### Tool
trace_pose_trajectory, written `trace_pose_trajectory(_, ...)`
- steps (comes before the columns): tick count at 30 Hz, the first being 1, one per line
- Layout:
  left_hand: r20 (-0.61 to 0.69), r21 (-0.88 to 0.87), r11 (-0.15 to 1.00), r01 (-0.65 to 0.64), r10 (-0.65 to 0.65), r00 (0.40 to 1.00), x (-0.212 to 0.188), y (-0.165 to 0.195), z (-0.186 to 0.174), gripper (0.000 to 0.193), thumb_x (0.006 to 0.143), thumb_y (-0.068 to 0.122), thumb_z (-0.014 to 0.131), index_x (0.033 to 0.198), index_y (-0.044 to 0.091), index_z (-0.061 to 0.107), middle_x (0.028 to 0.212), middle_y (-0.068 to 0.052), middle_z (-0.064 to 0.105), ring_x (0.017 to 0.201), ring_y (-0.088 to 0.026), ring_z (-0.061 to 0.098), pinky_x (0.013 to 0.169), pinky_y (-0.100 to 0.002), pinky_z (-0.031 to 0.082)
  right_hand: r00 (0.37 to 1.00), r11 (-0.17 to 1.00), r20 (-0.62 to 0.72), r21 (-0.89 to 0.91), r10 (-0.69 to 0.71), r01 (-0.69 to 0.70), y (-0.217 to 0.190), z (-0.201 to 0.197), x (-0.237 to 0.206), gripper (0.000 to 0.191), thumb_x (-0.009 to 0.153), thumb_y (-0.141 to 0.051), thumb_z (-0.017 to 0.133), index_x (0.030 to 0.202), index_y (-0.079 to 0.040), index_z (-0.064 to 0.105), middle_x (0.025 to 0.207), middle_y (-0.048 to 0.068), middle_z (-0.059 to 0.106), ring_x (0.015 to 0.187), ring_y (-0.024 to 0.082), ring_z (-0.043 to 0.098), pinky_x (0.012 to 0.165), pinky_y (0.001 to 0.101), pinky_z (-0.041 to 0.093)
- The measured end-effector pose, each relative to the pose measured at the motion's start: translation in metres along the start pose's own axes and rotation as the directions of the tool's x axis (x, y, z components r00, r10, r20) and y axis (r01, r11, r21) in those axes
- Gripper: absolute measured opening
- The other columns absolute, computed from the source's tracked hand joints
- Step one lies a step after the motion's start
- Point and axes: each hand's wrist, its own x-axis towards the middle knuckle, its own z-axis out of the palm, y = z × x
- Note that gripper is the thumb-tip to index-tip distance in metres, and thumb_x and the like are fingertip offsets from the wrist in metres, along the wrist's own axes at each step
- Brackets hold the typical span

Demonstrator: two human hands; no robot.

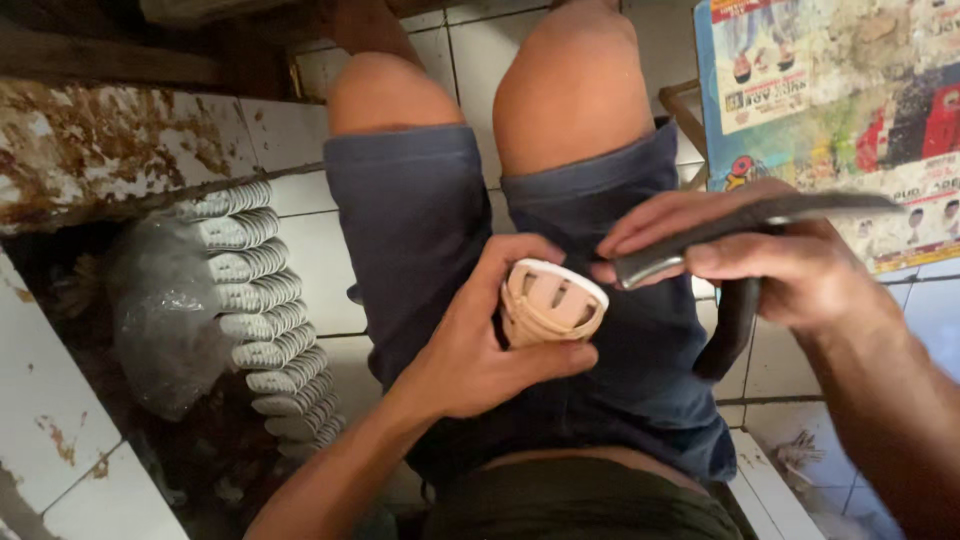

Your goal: The person heats the sole and upper of a pink slipper over a gas flame, then presses them together by hand. They use a curved metal tool to trim excess material from the joined edges, then place the finished slipper on a shelf with others.

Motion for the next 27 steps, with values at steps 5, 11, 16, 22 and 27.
trace_pose_trajectory(5,0.079,0.185,0.973,-0.136,0.123,0.989,0.020,-0.001,-0.015,0.064,0.082,0.025,0.092,0.130,0.008,0.054,0.110,-0.009,0.061,0.100,-0.018,0.064,0.089,-0.032,0.054,0.980,0.988,0.155,-0.109,0.122,-0.106,-0.016,-0.013,0.040,0.041,0.084,-0.023,0.078,0.111,0.008,0.077,0.119,0.030,0.075,0.104,0.046,0.078,0.088,0.0507,0.062)
trace_pose_trajectory(11,0.129,0.315,0.923,-0.221,0.189,0.974,0.036,-0.013,-0.028,0.063,0.084,0.026,0.090,0.128,0.006,0.050,0.107,-0.016,0.056,0.095,-0.032,0.061,0.084,-0.040,0.051,0.907,0.836,0.377,-0.547,0.189,0.053,-0.041,-0.017,0.078,0.031,0.091,-0.020,0.074,0.114,0.000,0.079,0.114,0.019,0.079,0.103,0.031,0.076,0.082,0.0396,0.063)
trace_pose_trajectory(16,0.136,0.404,0.889,-0.216,0.174,0.975,0.044,-0.008,-0.032,0.063,0.081,0.025,0.089,0.126,0.004,0.050,0.106,-0.020,0.056,0.095,-0.037,0.061,0.082,-0.042,0.052,0.844,0.748,0.335,-0.655,0.420,-0.112,-0.048,-0.013,0.085,0.035,0.088,-0.028,0.078,0.118,-0.010,0.081,0.113,0.006,0.078,0.080,0.010,0.076,0.062,0.0254,0.062)
trace_pose_trajectory(22,0.213,-0.079,0.989,0.129,-0.110,0.971,0.047,0.001,-0.053,0.058,0.085,0.022,0.085,0.128,0.004,0.050,0.105,-0.008,0.066,0.095,-0.014,0.065,0.084,-0.030,0.055,0.939,0.952,0.286,-0.285,0.191,-0.107,-0.046,0.000,0.089,0.029,0.087,-0.009,0.074,0.111,0.007,0.077,0.117,0.023,0.078,0.110,0.032,0.078,0.091,0.0421,0.060)
trace_pose_trajectory(27,0.189,-0.119,0.973,0.200,-0.176,0.966,0.047,-0.001,-0.058,0.058,0.087,0.022,0.083,0.129,0.004,0.048,0.103,-0.005,0.066,0.095,-0.011,0.065,0.083,-0.027,0.055,0.967,0.854,0.190,-0.517,0.172,-0.050,-0.043,0.004,0.083,0.029,0.085,-0.014,0.080,0.112,-0.002,0.079,0.118,0.014,0.077,0.105,0.024,0.077,0.083,0.0351,0.062)
